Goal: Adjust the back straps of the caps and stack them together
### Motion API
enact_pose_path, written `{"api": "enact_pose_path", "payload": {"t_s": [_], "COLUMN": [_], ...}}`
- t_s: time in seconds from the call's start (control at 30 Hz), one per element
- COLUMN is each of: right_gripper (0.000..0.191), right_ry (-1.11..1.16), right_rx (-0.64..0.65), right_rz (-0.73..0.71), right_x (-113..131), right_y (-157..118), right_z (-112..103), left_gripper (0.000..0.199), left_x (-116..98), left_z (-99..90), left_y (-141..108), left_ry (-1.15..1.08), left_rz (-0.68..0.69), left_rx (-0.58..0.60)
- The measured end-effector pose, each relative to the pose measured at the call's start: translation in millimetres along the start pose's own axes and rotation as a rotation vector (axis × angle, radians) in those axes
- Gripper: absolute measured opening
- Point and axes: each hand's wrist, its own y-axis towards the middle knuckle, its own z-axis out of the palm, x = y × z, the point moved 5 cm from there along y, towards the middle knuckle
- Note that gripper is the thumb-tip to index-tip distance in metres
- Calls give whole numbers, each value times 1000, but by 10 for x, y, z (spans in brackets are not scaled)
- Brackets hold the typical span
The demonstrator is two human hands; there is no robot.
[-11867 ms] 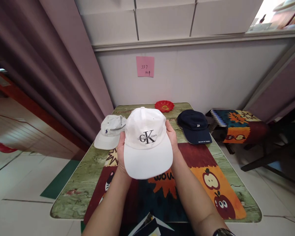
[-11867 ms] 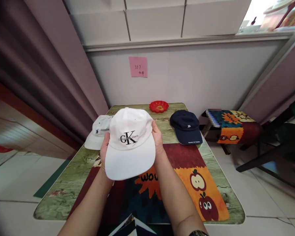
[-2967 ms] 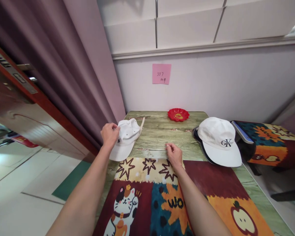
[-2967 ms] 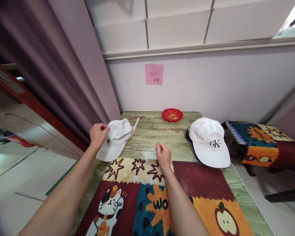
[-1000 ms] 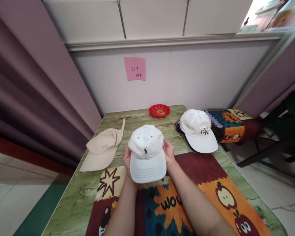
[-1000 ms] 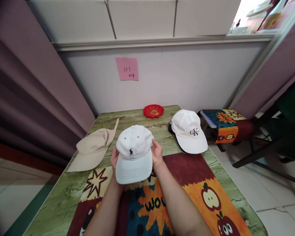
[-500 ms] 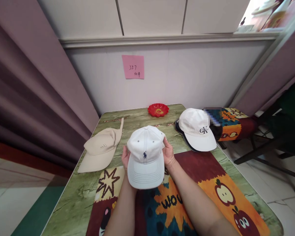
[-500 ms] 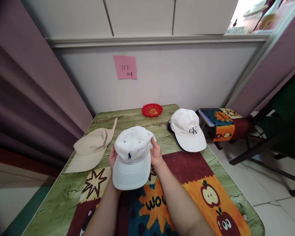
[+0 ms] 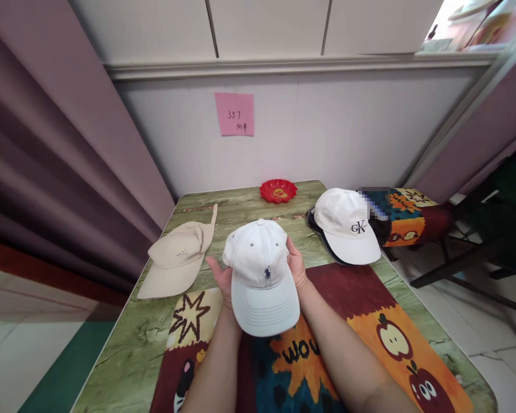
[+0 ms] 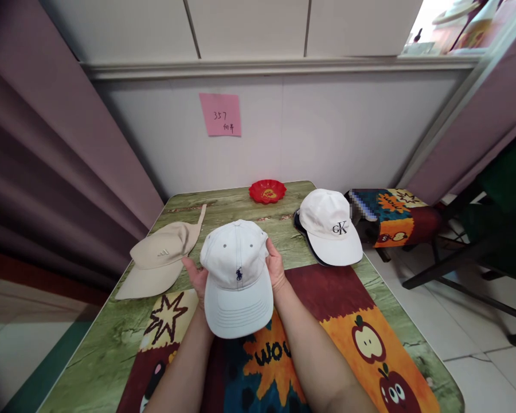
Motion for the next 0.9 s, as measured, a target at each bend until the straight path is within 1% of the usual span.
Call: {"api": "enact_pose_path", "payload": {"t_s": [0.13, 0.2, 0.27, 0.33, 0.4, 0.47, 0.53, 0.6, 0.7, 0.73, 0.8, 0.9], "right_gripper": [65, 71, 73, 68, 58, 50, 44, 38, 29, 29, 32, 37], "right_ry": [30, 51, 67, 75, 80, 85, 83, 69, 34, 24, 10, 15], "right_rx": [-16, -16, -18, -27, -35, -44, -71, -126, -198, -207, -207, -199], "right_rz": [-23, -56, -68, -36, 38, 103, 136, 107, -24, -59, -84, -101], "right_x": [19, 44, 47, 4, -84, -177, -244, -253, -166, -131, -76, -1], "right_y": [-19, -32, -30, -4, 41, 93, 138, 170, 184, 181, 165, 121], "right_z": [14, 40, 56, 46, 16, -31, -88, -154, -221, -227, -215, -162], "left_gripper": [102, 102, 101, 95, 87, 80, 75, 68, 62, 59, 47, 28], "left_x": [46, 32, 3, -36, -85, -140, -194, -241, -318, -349, -420, -567], "left_z": [76, 81, 73, 62, 60, 76, 95, 112, 154, 173, 205, 231], "left_y": [-32, -20, 7, 41, 73, 97, 105, 97, 68, 57, 35, -3], "left_ry": [-6, -5, -6, -8, -1, 12, 26, 41, 75, 91, 137, 250], "left_rz": [42, 60, 54, 25, 1, 7, 41, 79, 121, 128, 134, 170], "left_rx": [-6, -35, -83, -140, -175, -171, -157, -153, -148, -144, -156, -223]}}
